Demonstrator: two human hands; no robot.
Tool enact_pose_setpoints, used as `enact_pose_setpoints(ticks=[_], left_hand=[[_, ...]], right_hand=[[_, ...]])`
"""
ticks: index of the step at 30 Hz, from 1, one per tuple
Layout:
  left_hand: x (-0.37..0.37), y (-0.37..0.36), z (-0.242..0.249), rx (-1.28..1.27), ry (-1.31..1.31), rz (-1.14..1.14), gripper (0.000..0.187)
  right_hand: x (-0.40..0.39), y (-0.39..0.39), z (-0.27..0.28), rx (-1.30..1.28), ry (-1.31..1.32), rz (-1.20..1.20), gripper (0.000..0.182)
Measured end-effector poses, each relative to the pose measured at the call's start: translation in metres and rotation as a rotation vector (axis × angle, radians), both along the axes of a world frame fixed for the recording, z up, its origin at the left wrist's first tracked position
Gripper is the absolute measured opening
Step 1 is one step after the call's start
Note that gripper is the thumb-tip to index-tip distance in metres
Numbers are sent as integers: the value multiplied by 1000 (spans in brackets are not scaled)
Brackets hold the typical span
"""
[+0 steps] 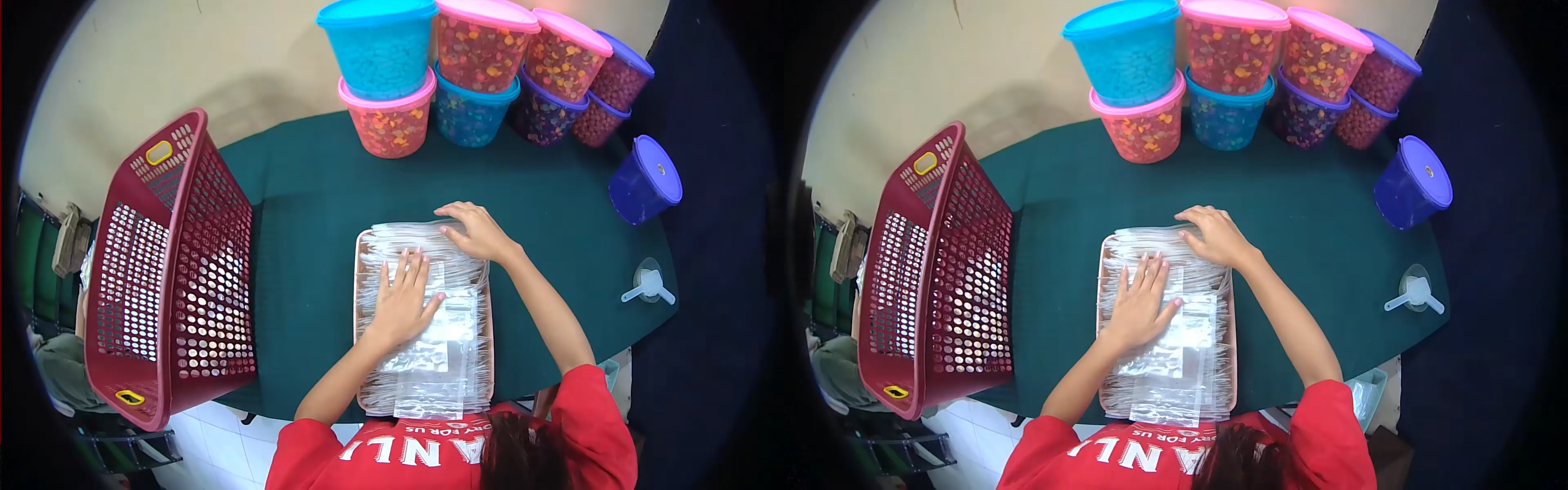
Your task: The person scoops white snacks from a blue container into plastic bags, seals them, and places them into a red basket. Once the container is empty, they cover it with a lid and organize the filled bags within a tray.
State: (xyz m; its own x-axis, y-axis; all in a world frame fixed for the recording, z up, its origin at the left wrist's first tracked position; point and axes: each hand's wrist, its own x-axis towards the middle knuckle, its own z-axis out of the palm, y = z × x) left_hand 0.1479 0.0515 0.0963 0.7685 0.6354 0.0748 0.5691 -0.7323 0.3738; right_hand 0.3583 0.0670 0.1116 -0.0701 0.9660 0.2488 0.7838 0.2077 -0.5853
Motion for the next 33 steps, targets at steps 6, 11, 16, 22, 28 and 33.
enact_pose_setpoints(ticks=[6,11,16,22,28,33], left_hand=[[-26,-27,14,-42,83,-48,66],[-29,-20,21,-28,120,-92,69],[-24,-8,26,-105,88,-97,79],[-20,-11,13,-81,47,-98,92],[-24,-20,17,-168,86,-139,83],[-32,-31,13,-181,124,-180,79]], right_hand=[[-14,-1,1,12,-118,55,29],[-21,-17,21,-84,-110,27,26],[-49,-54,18,-105,-143,58,24],[-60,-78,1,0,-207,-15,29],[-65,-90,-2,-106,-93,40,20],[-70,-104,-7,-122,-94,35,21]])
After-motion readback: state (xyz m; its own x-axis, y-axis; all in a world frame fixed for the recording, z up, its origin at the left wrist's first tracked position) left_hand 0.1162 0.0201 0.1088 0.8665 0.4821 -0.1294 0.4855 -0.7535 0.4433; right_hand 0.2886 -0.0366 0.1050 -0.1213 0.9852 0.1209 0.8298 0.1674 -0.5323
